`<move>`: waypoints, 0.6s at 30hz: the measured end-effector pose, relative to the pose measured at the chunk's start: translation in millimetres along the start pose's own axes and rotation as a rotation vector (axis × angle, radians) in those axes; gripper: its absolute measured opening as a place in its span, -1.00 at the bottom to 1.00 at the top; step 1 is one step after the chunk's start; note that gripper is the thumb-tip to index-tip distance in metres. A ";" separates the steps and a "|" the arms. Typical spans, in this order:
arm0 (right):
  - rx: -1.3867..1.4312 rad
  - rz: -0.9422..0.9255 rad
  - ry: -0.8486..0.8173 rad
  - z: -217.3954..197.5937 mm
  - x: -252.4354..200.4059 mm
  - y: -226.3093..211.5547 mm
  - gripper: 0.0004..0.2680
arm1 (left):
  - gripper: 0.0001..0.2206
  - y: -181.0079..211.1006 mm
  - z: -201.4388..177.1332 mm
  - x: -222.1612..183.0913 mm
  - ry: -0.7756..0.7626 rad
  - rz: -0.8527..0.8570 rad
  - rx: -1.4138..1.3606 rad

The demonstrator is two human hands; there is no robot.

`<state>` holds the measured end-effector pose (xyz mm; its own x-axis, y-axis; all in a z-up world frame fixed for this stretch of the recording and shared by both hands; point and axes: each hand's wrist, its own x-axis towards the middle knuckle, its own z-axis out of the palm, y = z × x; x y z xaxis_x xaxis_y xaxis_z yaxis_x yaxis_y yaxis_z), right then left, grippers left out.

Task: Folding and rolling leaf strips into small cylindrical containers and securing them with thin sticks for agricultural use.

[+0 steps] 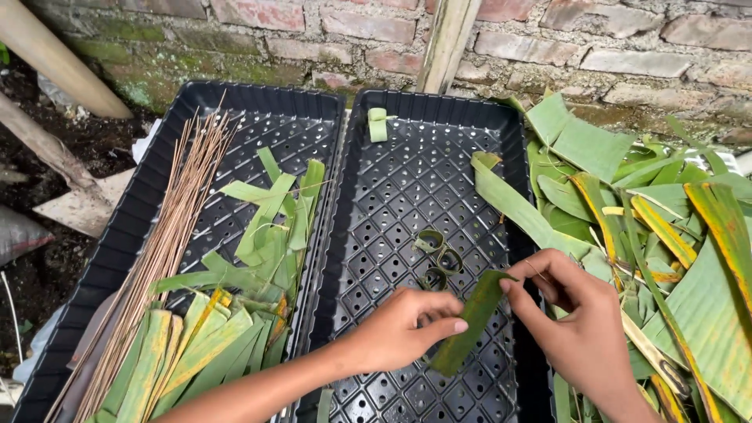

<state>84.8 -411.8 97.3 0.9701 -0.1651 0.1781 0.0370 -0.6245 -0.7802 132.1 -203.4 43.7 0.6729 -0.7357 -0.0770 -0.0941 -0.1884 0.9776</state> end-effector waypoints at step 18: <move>-0.828 -1.373 0.202 21.1 8.6 10.1 -0.95 | -0.81 -3.2 -3.7 -3.7 0.219 -0.020 -0.171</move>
<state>98.6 -403.4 78.2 0.2681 0.7860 0.5570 0.6078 -0.5866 0.5352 132.6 -197.7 41.6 0.8175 -0.5715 -0.0710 0.0336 -0.0759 0.9966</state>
